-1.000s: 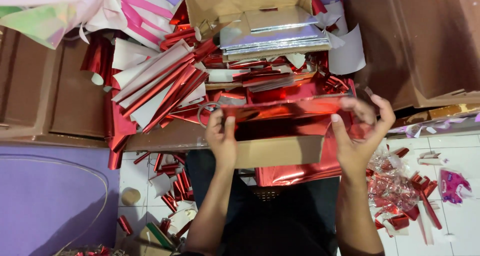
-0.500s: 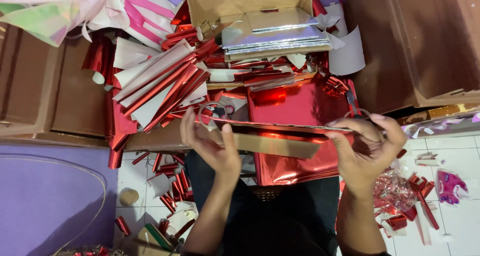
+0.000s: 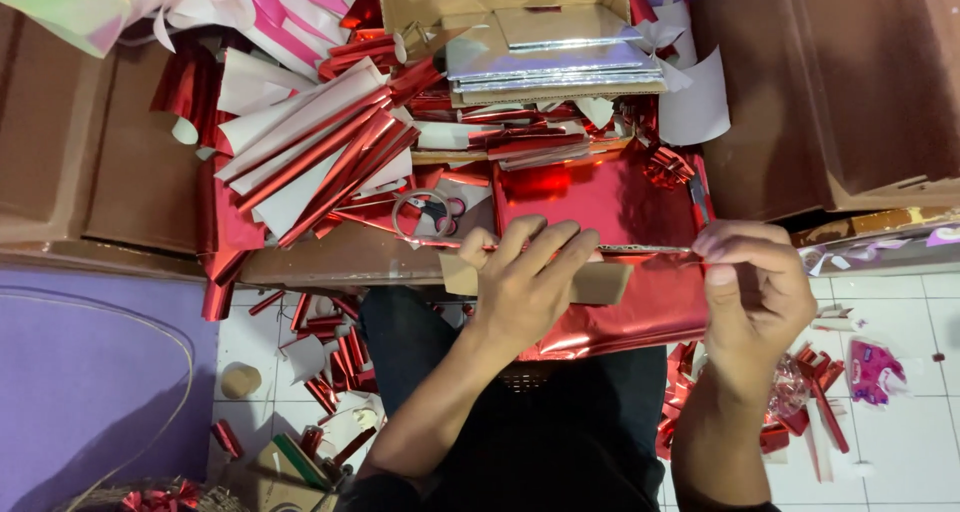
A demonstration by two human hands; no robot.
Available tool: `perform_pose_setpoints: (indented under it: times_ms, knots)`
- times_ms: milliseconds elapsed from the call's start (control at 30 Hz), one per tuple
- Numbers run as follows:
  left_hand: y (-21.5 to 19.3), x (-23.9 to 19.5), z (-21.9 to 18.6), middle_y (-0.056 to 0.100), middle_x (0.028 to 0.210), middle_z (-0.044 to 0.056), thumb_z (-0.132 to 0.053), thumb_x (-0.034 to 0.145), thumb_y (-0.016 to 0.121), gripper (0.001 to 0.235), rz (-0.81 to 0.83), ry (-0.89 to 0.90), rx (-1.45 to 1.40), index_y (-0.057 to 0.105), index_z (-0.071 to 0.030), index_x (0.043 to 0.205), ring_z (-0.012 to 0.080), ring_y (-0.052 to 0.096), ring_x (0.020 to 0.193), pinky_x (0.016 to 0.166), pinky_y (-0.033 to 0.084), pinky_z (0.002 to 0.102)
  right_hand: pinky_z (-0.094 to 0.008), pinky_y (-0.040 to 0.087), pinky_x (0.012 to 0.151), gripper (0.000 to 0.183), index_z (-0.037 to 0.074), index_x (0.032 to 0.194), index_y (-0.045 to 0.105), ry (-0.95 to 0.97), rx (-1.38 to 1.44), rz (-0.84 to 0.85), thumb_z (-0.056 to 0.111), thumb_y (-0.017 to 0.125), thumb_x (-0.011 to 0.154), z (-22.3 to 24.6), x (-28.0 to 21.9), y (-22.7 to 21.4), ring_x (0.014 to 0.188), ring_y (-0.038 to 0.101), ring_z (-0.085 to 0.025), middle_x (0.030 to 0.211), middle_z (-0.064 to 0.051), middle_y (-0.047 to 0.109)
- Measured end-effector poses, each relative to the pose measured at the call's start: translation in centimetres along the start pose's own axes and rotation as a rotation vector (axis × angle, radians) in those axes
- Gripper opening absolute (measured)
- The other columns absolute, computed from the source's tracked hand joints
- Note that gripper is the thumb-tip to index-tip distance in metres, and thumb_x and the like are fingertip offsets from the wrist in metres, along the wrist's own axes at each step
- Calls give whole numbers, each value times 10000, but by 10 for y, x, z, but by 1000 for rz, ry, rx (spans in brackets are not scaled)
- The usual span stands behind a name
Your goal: The person wraps a small cardboard box with red metallic paper, folds the edges, and secures the package with clear tape. They use scissors to cut the tape and smooth the paper around the box.
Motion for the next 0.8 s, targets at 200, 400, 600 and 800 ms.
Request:
perform_pose_setpoints:
  times_ms: [200,400,600,800]
  knots:
    - [1,5,4,649,982,-60,80,923,550,322,141,-12,-90,694,-194,1009,183,590,902,844,194,372,-373,525,943,93,5,969,613,-27,-121,359,89,632,1005,28,28,23,968,637,-279,971,-145,661]
    - [4,6,6,603,967,-67,80,908,621,301,274,-13,-106,653,-191,1033,197,526,929,827,193,385,-281,534,812,213,-6,1036,601,-40,-161,465,-11,772,909,24,32,32,928,654,-227,1016,-172,661]
    - [5,5,7,616,979,-73,67,910,651,283,271,-21,-102,667,-185,1040,188,537,937,853,187,380,-323,563,894,230,-23,1056,608,-88,-248,469,7,784,912,26,33,36,981,674,-266,1042,-183,664]
    - [8,2,7,622,1006,-76,53,908,657,293,304,-31,-114,666,-187,1077,194,534,954,844,194,396,-308,579,847,244,-28,1063,600,-102,-249,462,-9,790,910,28,34,37,984,683,-274,1040,-194,653]
Point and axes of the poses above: each hand's wrist, its own x-axis towards the middle knuckle, its own y-axis out of the palm, z = x × y, the point moved 7 cm from there along x, towards the middle knuckle
